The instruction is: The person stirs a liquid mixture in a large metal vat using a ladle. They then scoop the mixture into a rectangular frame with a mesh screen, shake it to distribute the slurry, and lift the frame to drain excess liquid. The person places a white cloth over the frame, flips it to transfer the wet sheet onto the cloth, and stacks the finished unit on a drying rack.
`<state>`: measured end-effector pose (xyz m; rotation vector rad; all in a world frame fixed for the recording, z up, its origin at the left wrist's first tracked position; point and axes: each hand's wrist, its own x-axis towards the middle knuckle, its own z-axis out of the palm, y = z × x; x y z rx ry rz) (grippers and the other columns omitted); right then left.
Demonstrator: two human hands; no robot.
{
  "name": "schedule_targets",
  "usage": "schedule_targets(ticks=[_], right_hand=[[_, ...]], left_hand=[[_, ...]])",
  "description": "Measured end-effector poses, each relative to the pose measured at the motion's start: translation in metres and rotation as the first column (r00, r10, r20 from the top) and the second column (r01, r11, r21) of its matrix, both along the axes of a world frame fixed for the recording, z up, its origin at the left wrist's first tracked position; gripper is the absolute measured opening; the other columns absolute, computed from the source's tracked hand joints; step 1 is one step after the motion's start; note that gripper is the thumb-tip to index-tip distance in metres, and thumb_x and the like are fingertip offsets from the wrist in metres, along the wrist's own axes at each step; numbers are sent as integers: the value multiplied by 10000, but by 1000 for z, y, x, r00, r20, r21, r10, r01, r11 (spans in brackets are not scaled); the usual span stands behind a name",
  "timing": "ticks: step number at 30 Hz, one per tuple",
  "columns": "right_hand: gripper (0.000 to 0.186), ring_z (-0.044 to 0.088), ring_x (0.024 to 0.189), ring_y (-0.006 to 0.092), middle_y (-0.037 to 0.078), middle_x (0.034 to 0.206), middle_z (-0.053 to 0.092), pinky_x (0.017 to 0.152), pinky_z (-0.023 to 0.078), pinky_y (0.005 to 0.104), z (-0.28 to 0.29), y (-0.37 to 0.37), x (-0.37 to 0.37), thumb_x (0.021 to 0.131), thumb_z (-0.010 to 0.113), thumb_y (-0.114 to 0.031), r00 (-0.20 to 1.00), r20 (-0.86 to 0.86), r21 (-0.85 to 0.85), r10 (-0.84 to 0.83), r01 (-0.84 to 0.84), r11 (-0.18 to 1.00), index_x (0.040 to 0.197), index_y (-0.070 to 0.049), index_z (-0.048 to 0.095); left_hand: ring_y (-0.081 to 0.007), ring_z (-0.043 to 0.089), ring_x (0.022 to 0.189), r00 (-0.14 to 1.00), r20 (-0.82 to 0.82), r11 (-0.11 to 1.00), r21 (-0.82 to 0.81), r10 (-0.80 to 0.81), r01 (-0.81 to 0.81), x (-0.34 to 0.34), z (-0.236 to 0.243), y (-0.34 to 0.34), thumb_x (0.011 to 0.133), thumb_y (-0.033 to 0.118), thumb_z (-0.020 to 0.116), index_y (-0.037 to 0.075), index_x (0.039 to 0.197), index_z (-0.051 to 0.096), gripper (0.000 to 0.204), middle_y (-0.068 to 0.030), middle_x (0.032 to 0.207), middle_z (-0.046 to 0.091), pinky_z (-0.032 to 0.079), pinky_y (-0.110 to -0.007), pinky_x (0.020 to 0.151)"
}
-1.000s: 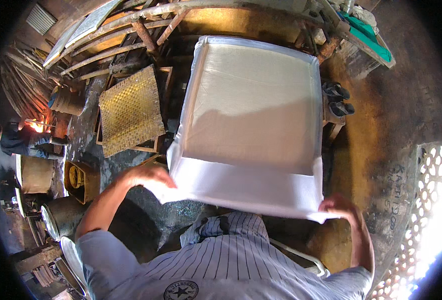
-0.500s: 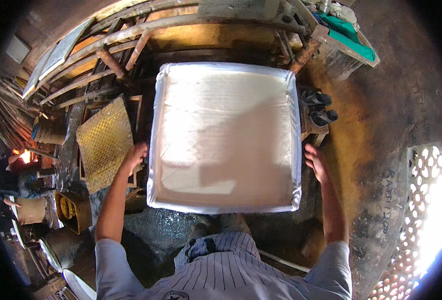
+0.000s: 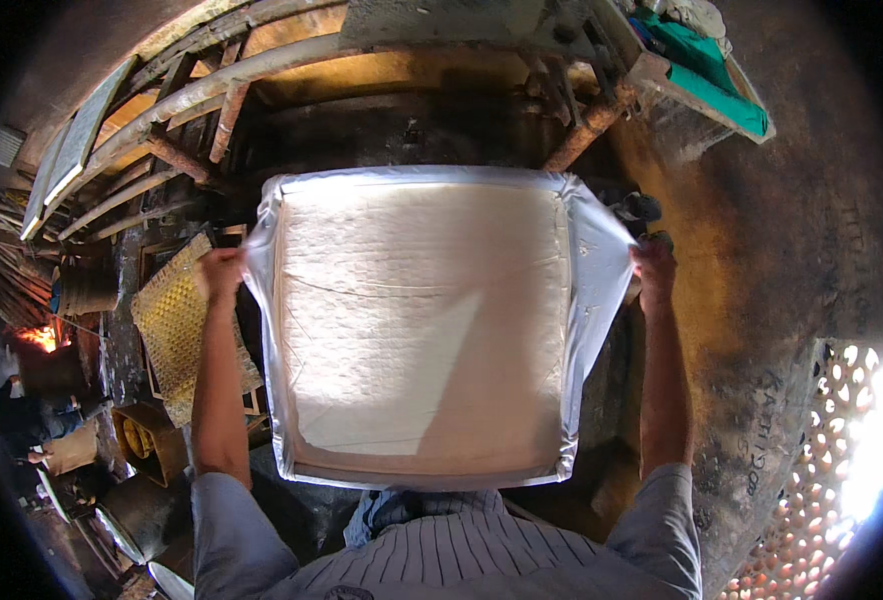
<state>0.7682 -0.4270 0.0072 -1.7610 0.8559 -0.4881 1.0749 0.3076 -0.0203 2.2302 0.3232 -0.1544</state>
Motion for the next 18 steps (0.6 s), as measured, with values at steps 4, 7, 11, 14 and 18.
schedule_targets(ticks=[4, 7, 11, 14, 18], right_hand=[[53, 513, 735, 97, -31, 809, 532, 618, 421, 283, -74, 66, -72, 880, 558, -196, 912, -397, 27, 102, -100, 995, 894, -145, 556], [279, 542, 841, 103, -15, 1030, 619, 697, 454, 291, -27, 155, -137, 912, 582, -304, 903, -425, 656, -68, 359, 664, 1148, -156, 599], [282, 562, 880, 127, 15, 950, 599, 743, 469, 310, -26, 174, -183, 820, 710, -162, 891, -407, 258, 200, -98, 961, 1056, -95, 570], [170, 530, 730, 159, 38, 806, 559, 667, 447, 319, -19, 135, -198, 771, 707, -96, 961, 120, 381, -248, 186, 906, 852, -30, 572], [208, 522, 810, 166, 35, 898, 543, 740, 434, 322, -11, 134, -223, 788, 672, -158, 737, -507, -406, -446, 253, 878, 920, -61, 544]], left_hand=[[-116, 592, 694, 908, -243, 719, -555, 341, -419, -60, -25, 108, 748, 259, 786, 67, 917, 667, 282, -44, 821, 640, 464, -244, 532], [-139, 583, 768, 949, -299, 957, -234, 98, -173, -147, 19, 11, 768, 242, 768, 60, 1013, 628, 336, -34, 870, 619, 483, -292, 599], [-190, 667, 713, 980, 65, 965, 195, -190, 175, -232, 4, 26, 749, 105, 737, 59, 989, 682, 251, -111, 837, 702, 522, -332, 664], [-204, 669, 621, 974, 142, 839, 539, -177, 74, -226, 40, 7, 750, 76, 703, 61, 923, 707, 174, -128, 739, 697, 522, -329, 628], [-144, 575, 562, 870, 220, 896, -46, 441, -442, -235, 18, 103, 803, 76, 591, 91, 827, 630, 48, -19, 691, 600, 459, -309, 509]])
